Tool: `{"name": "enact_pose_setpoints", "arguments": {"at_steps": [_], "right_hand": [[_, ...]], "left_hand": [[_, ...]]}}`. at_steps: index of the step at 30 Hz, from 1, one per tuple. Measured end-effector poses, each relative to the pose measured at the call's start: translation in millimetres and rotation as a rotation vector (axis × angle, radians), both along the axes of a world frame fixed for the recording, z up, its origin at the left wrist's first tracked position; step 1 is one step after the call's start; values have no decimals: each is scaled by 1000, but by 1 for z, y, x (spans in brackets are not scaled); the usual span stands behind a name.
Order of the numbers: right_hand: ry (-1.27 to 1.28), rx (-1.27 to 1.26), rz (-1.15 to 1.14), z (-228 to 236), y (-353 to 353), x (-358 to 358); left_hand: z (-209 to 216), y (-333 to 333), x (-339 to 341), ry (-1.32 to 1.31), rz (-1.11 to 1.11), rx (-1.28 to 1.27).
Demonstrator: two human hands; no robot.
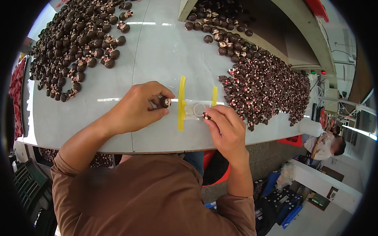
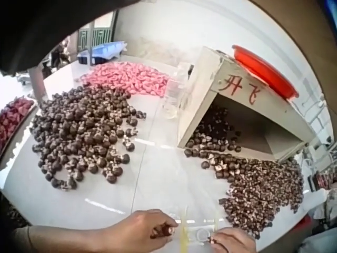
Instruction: Selecting small brown toy components from a large pile and placing them into a measuring gauge on the workbench.
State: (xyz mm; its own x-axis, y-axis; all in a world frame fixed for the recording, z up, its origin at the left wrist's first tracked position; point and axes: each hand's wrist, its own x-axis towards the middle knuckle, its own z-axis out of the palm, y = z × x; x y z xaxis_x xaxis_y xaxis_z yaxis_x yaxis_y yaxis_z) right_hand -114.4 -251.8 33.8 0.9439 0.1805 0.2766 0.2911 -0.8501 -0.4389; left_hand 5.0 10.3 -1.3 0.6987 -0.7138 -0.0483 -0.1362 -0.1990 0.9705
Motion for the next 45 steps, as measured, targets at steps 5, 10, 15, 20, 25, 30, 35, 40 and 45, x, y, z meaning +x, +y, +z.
{"name": "enact_pose_setpoints", "arguments": {"at_steps": [5,10,15,20,25,30,35,40,45], "right_hand": [[22,-76,16,4,4,6],[30,-141,33,3,4,7],[22,-153,53,5,6,10],[6,-176,69,5,8,12],[0,-187,85,6,9,13],[6,-145,49,10,8,7],[-16,52,13,12,19,-4],[1,311,-22,3,39,-10],[-37,310,-17,-6,46,-8]], "left_hand": [[-4,0,-1,-26,-24,-17],[-2,-3,-4,53,3,-30],[-3,-2,-4,-3,-44,-21],[-4,-2,-4,-28,-44,-13],[-2,-1,-5,-44,-60,0],[3,-4,-7,79,-33,13],[-2,-6,-12,241,-83,4],[2,-8,-12,347,-153,-4],[3,-9,-13,398,-177,-27]]}}
